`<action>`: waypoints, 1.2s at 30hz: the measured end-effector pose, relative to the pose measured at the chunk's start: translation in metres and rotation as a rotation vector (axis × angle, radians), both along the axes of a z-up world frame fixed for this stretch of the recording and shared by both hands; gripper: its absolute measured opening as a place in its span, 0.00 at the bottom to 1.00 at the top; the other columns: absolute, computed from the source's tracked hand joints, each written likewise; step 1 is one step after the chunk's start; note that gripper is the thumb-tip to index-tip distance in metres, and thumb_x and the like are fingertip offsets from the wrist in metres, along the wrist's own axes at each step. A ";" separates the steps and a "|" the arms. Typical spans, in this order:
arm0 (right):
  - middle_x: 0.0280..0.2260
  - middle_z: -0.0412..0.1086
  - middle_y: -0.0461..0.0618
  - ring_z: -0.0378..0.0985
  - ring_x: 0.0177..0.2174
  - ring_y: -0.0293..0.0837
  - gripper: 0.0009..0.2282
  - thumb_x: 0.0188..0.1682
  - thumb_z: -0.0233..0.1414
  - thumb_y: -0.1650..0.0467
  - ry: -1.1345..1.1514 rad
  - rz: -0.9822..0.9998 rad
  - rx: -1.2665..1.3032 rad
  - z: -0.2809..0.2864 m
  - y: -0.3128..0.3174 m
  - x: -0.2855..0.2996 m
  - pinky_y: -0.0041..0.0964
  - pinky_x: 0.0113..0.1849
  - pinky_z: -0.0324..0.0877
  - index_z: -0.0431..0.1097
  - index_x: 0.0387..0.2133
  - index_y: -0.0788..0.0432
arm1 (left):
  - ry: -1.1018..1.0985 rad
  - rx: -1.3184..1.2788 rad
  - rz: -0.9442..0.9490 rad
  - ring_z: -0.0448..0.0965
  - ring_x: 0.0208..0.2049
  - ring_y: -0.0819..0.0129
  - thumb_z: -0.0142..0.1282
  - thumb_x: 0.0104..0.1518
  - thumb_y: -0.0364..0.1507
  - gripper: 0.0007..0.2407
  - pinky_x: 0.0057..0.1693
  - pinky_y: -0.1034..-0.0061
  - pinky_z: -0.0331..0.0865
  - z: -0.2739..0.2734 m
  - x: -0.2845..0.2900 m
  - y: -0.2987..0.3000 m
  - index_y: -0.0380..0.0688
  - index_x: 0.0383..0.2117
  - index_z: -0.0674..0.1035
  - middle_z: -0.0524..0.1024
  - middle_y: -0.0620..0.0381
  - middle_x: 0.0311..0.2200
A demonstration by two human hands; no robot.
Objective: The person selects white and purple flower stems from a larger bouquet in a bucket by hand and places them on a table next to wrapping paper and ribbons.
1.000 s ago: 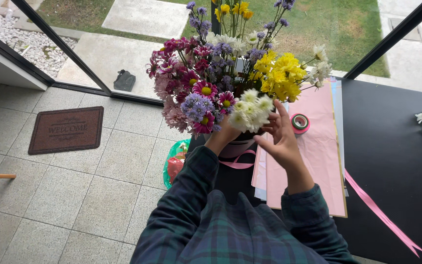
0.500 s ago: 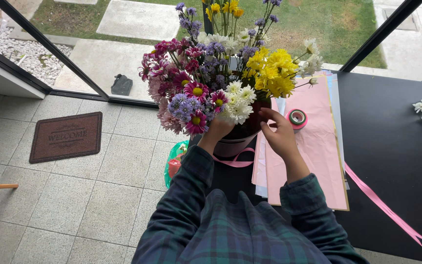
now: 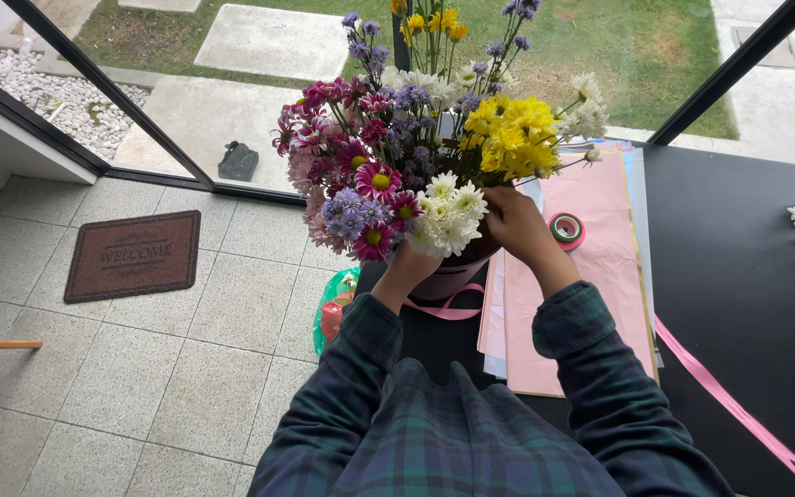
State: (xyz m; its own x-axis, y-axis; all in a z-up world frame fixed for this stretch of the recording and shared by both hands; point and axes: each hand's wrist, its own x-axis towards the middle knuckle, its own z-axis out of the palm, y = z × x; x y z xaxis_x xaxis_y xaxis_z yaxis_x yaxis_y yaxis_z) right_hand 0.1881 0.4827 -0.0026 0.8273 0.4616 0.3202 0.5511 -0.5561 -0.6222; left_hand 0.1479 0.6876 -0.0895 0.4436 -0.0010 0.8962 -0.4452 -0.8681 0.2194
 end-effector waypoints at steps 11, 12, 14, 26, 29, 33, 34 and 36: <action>0.29 0.78 0.53 0.80 0.40 0.57 0.10 0.44 0.55 0.64 -0.033 -0.102 -0.380 -0.008 0.021 -0.007 0.49 0.47 0.65 0.79 0.31 0.57 | 0.401 -0.435 -0.162 0.52 0.10 0.87 0.56 0.61 0.37 0.14 0.26 0.87 0.57 0.033 0.015 -0.019 0.46 0.20 0.75 0.58 0.78 0.10; 0.27 0.77 0.53 0.79 0.39 0.57 0.12 0.43 0.56 0.62 -0.040 -0.145 -0.439 -0.017 0.026 -0.001 0.49 0.48 0.62 0.79 0.28 0.58 | 0.456 -0.497 -0.184 0.51 0.09 0.88 0.56 0.62 0.38 0.14 0.26 0.89 0.57 0.037 0.015 -0.020 0.46 0.20 0.74 0.57 0.79 0.09; 0.25 0.76 0.54 0.80 0.37 0.58 0.13 0.44 0.55 0.61 -0.053 -0.197 -0.440 -0.044 0.027 0.012 0.49 0.48 0.61 0.77 0.25 0.59 | 0.576 -0.699 -0.157 0.47 0.09 0.89 0.58 0.60 0.38 0.16 0.28 0.91 0.54 0.092 -0.001 -0.028 0.42 0.19 0.71 0.56 0.78 0.07; 0.12 0.64 0.61 0.74 0.24 0.68 0.13 0.38 0.54 0.69 -0.109 -0.184 -0.174 -0.051 0.019 0.013 0.51 0.39 0.66 0.67 0.10 0.66 | 0.945 -0.736 -0.538 0.46 0.59 0.49 0.59 0.58 0.34 0.33 0.64 0.55 0.45 0.141 -0.043 -0.006 0.37 0.62 0.50 0.49 0.35 0.57; 0.13 0.65 0.60 0.75 0.25 0.67 0.13 0.39 0.54 0.68 -0.091 -0.194 -0.161 -0.046 0.019 0.008 0.51 0.39 0.66 0.68 0.11 0.66 | 0.885 -0.672 -0.594 0.57 0.68 0.49 0.61 0.56 0.33 0.31 0.72 0.57 0.53 0.091 -0.025 -0.005 0.39 0.65 0.60 0.60 0.39 0.64; 0.15 0.66 0.60 0.75 0.27 0.66 0.12 0.41 0.54 0.67 -0.057 -0.207 -0.137 -0.041 0.016 0.003 0.51 0.39 0.67 0.69 0.14 0.64 | 1.290 -0.671 -0.331 0.70 0.60 0.46 0.54 0.58 0.49 0.29 0.64 0.46 0.62 0.096 -0.019 -0.010 0.34 0.55 0.77 0.73 0.38 0.54; 0.15 0.66 0.60 0.75 0.27 0.66 0.12 0.41 0.54 0.67 -0.056 -0.207 -0.137 -0.040 0.015 0.001 0.51 0.39 0.67 0.69 0.14 0.64 | 1.291 -0.671 -0.331 0.70 0.60 0.46 0.54 0.58 0.49 0.29 0.64 0.46 0.62 0.089 -0.021 -0.007 0.34 0.55 0.77 0.73 0.38 0.54; 0.16 0.67 0.59 0.76 0.28 0.65 0.12 0.42 0.54 0.66 -0.032 -0.215 -0.122 -0.037 0.014 -0.002 0.51 0.39 0.67 0.70 0.16 0.63 | 1.132 -0.672 -0.304 0.79 0.40 0.56 0.56 0.61 0.39 0.16 0.49 0.64 0.71 0.076 -0.026 0.001 0.48 0.50 0.83 0.81 0.44 0.37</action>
